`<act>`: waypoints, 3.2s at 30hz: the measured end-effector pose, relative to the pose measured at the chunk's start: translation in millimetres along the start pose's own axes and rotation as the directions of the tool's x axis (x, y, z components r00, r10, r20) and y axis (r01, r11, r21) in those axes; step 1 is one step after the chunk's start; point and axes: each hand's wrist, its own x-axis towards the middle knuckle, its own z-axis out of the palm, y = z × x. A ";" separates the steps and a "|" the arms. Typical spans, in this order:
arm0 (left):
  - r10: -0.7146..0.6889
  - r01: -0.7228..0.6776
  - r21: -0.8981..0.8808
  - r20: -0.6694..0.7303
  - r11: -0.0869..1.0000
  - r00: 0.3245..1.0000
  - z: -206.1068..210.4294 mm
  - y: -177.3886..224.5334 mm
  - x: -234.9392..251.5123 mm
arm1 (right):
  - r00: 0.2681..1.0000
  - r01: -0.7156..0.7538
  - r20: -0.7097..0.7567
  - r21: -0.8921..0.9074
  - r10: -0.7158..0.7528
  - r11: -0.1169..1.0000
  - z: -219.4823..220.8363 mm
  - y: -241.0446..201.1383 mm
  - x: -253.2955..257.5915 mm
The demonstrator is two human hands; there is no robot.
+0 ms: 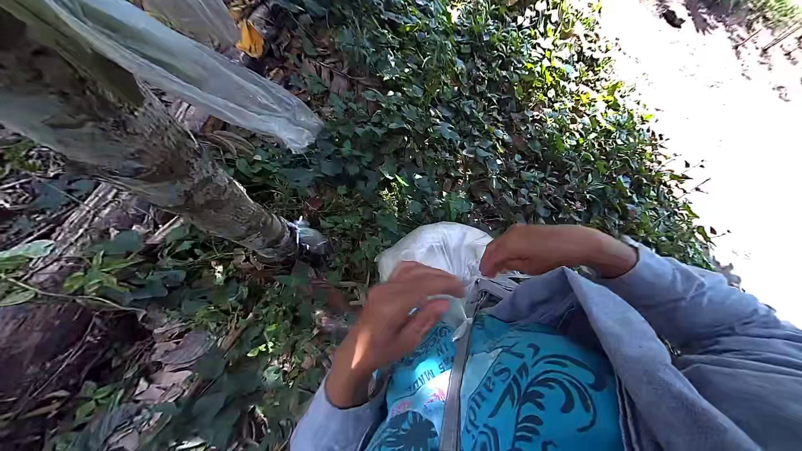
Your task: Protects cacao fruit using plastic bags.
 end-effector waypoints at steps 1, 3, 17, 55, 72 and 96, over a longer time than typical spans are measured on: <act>0.010 -0.014 0.031 0.120 0.999 0.993 13.9 -4.0 -2.4 | 0.987 -0.144 0.074 -0.030 0.146 0.989 9.6 -4.5 8.8; 0.000 -0.043 0.164 0.251 0.986 0.968 27.4 -10.7 -15.6 | 0.936 -0.345 0.030 -0.116 0.350 0.932 27.2 -3.2 21.4; -0.244 0.182 0.321 0.165 0.929 0.956 21.5 32.3 -131.5 | 0.957 -0.291 -0.133 -0.390 0.259 0.874 145.9 -41.7 114.4; -0.735 0.380 -0.635 -0.631 0.673 0.248 -429.7 -122.7 -272.4 | 0.880 -0.005 -0.295 0.778 0.371 0.629 77.0 -196.2 648.3; -0.060 0.337 -0.681 0.396 0.649 0.916 -618.4 -228.7 -122.8 | 0.464 0.786 -0.865 0.501 0.189 0.361 18.5 -187.2 634.4; 0.711 0.231 -0.798 0.602 0.557 0.364 -677.0 -281.1 56.6 | 0.177 -0.392 -0.908 0.290 0.380 0.873 -10.2 -297.3 707.4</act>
